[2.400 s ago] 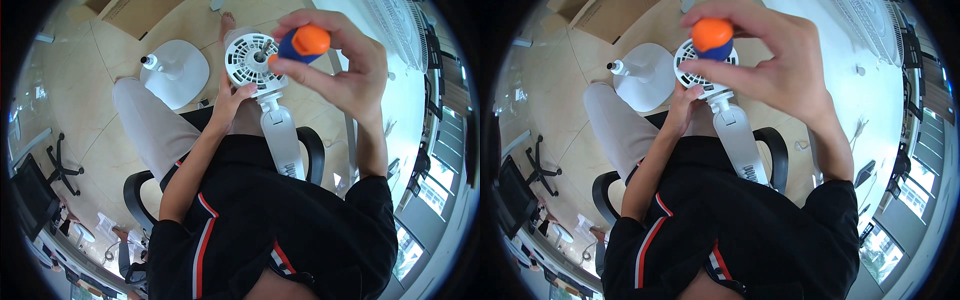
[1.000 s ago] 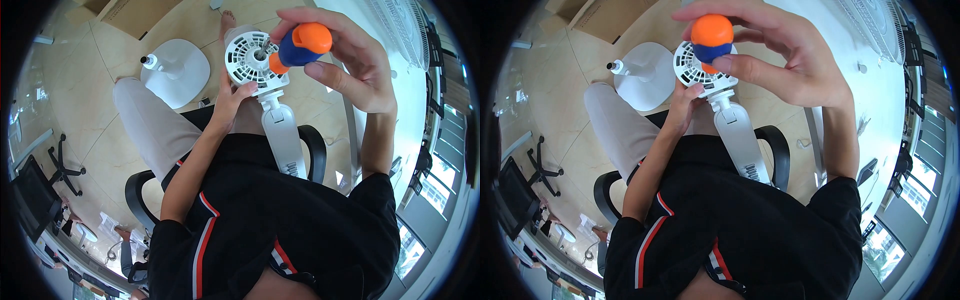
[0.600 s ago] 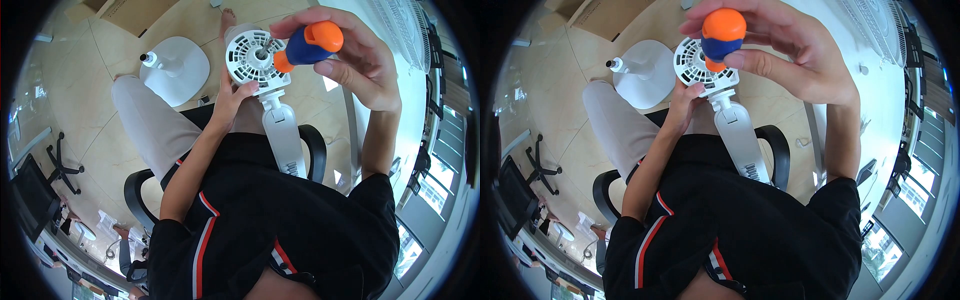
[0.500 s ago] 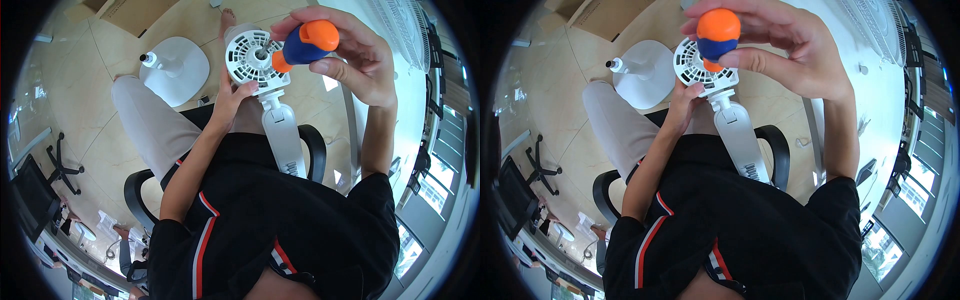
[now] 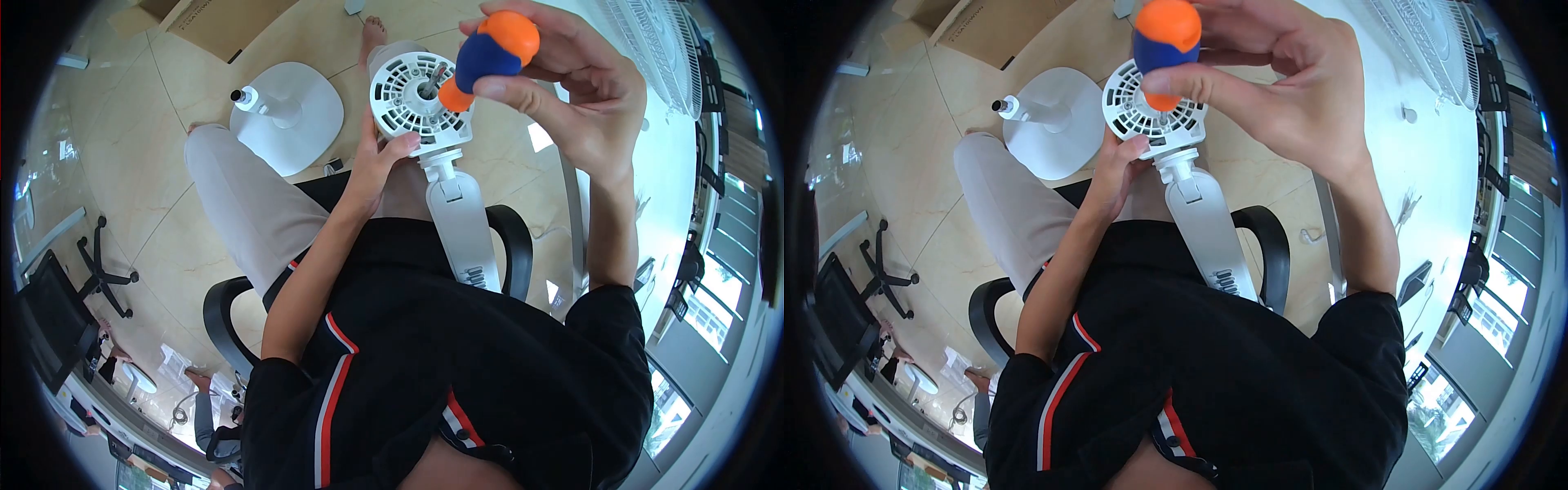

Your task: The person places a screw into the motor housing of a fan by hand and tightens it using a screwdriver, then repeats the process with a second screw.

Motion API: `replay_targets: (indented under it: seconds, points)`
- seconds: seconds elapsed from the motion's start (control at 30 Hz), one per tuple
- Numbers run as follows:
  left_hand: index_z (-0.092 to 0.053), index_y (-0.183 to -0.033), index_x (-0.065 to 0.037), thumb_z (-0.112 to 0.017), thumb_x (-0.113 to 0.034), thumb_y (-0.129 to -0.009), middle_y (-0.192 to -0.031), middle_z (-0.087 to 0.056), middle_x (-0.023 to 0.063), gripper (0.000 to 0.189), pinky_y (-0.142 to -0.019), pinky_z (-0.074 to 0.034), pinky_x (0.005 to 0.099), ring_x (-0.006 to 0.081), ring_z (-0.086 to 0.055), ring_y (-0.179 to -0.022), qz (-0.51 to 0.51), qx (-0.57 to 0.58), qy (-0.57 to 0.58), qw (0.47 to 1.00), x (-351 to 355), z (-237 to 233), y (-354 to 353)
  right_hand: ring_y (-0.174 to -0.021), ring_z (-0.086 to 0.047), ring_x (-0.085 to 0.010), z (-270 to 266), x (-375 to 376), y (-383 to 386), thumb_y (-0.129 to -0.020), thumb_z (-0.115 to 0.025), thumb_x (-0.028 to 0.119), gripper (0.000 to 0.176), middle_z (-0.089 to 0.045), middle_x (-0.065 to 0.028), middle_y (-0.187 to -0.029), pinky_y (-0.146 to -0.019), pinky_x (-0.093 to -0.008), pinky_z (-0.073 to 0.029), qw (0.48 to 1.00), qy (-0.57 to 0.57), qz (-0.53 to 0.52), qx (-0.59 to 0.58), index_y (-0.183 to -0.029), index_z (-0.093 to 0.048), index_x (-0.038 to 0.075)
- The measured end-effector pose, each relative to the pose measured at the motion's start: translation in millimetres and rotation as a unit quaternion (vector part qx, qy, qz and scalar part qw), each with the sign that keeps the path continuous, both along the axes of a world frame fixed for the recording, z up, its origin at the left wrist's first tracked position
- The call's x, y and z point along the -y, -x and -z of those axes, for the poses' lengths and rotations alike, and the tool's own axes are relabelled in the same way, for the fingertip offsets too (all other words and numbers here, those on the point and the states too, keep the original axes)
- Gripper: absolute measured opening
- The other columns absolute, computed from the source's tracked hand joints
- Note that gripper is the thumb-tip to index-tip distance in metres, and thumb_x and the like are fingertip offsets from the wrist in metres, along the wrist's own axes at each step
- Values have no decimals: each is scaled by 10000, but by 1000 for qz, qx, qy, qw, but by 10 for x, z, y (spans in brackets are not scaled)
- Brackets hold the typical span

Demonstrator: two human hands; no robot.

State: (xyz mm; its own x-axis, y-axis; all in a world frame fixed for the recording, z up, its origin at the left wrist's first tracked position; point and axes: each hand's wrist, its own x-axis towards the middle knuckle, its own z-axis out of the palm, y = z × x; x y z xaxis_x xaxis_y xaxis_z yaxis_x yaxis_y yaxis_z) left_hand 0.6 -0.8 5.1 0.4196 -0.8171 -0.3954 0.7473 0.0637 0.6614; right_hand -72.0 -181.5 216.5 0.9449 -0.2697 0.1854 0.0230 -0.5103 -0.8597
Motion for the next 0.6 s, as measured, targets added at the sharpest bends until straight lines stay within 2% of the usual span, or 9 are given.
replay_targets:
  seconds: [0.13, 0.27, 0.33, 0.4, 0.43, 0.53, 0.6]
  points:
    - [-237, -1612, -81, -790, -262, -830, -1464, -479, 125, 975, -1135, -398, 404, 245, -501, -1331, 3, -1, -1, 1000, 1, -60, -8, -1064, -739, -223, -29, -120, -9, -826, -852, -27, 525, -767, -182, -1095, -990, -361, -583, 997, -27, 74, -14, -1296, -620, -58]
    - [-233, -1614, -83, -784, -249, -837, -1482, -471, 120, 967, -1137, -399, 400, 239, -493, -1346, -6, 4, 9, 1000, 5, -25, 11, -951, -751, -213, -267, -357, -127, -858, -815, 3, 386, -764, -196, -984, -925, -377, -594, 988, 36, 142, -58, -1199, -640, -48]
    - [-232, -1615, -86, -779, -239, -841, -1485, -470, 120, 960, -1133, -405, 396, 238, -496, -1345, -14, 9, 7, 1000, -1, 14, 28, -927, -741, -223, -225, -271, -133, -861, -772, 5, 289, -737, -183, -945, -938, -397, -586, 996, 32, 75, -30, -1107, -623, -14]
    - [-226, -1617, -90, -778, -239, -843, -1481, -472, 122, 962, -1126, -414, 393, 239, -497, -1343, -13, 11, 8, 1000, -1, 32, 29, -963, -715, -242, -47, 65, -99, -819, -732, -32, 226, -690, -143, -931, -1012, -422, -563, 994, -32, -103, 36, -972, -585, 45]
    - [-224, -1618, -91, -777, -239, -844, -1479, -473, 124, 964, -1122, -418, 392, 240, -497, -1342, -12, 11, 8, 1000, -5, 35, 28, -885, -656, -191, -29, 91, -85, -790, -654, 27, 226, -598, -92, -818, -971, -409, -563, 992, -26, -126, -10, -856, -448, 96]
    - [-203, -1625, -95, -781, -257, -842, -1483, -465, 130, 986, -1114, -428, 395, 248, -489, -1349, -4, 10, 18, 1000, 2, 7, 26, -903, -675, -199, 58, 216, -255, -809, -616, 60, 145, -619, -98, -836, -911, -399, -580, 949, -194, -245, -48, -861, -481, 65]
    - [-198, -1624, -91, -781, -264, -844, -1479, -464, 129, 989, -1107, -435, 395, 248, -492, -1345, 1, 6, 14, 1000, -5, -51, 31, -785, -684, -209, 66, 165, -375, -779, -596, 71, 88, -656, -124, -817, -833, -387, -588, 937, -204, -274, -66, -772, -508, 67]
